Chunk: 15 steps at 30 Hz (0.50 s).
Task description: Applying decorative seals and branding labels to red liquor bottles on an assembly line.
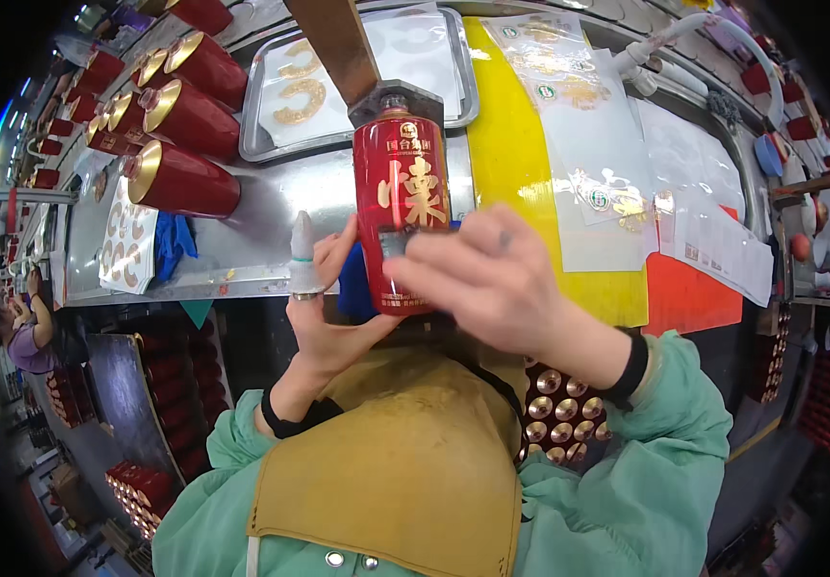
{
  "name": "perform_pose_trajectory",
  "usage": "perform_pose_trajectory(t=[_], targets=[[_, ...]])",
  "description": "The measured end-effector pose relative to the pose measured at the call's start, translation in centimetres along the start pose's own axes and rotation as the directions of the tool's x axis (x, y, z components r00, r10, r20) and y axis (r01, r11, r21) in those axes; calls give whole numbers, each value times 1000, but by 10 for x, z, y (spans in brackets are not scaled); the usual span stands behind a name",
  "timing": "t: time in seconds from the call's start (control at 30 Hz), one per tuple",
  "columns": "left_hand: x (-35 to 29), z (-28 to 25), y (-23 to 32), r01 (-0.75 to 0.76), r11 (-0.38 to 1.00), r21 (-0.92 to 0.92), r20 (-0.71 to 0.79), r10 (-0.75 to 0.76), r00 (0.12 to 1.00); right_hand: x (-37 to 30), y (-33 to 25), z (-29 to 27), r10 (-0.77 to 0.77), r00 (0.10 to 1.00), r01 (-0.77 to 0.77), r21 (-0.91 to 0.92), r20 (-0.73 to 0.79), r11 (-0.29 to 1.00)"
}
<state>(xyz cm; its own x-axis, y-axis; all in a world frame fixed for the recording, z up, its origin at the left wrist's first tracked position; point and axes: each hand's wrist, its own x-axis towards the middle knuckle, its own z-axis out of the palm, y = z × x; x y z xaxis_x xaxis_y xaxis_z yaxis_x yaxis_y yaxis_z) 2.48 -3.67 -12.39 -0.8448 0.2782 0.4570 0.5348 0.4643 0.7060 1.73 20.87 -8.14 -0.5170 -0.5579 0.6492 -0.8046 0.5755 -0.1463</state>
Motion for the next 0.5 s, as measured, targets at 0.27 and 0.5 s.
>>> perform_pose_trajectory(t=[0.27, 0.5], targets=[[-2, 1, 3, -18, 999, 44, -10, 18, 1000, -7, -25, -9, 75, 997, -76, -22, -28, 997], [-1, 7, 4, 192, 937, -293, 89, -173, 981, -7, -31, -15, 327, 943, -314, 161, -61, 936]])
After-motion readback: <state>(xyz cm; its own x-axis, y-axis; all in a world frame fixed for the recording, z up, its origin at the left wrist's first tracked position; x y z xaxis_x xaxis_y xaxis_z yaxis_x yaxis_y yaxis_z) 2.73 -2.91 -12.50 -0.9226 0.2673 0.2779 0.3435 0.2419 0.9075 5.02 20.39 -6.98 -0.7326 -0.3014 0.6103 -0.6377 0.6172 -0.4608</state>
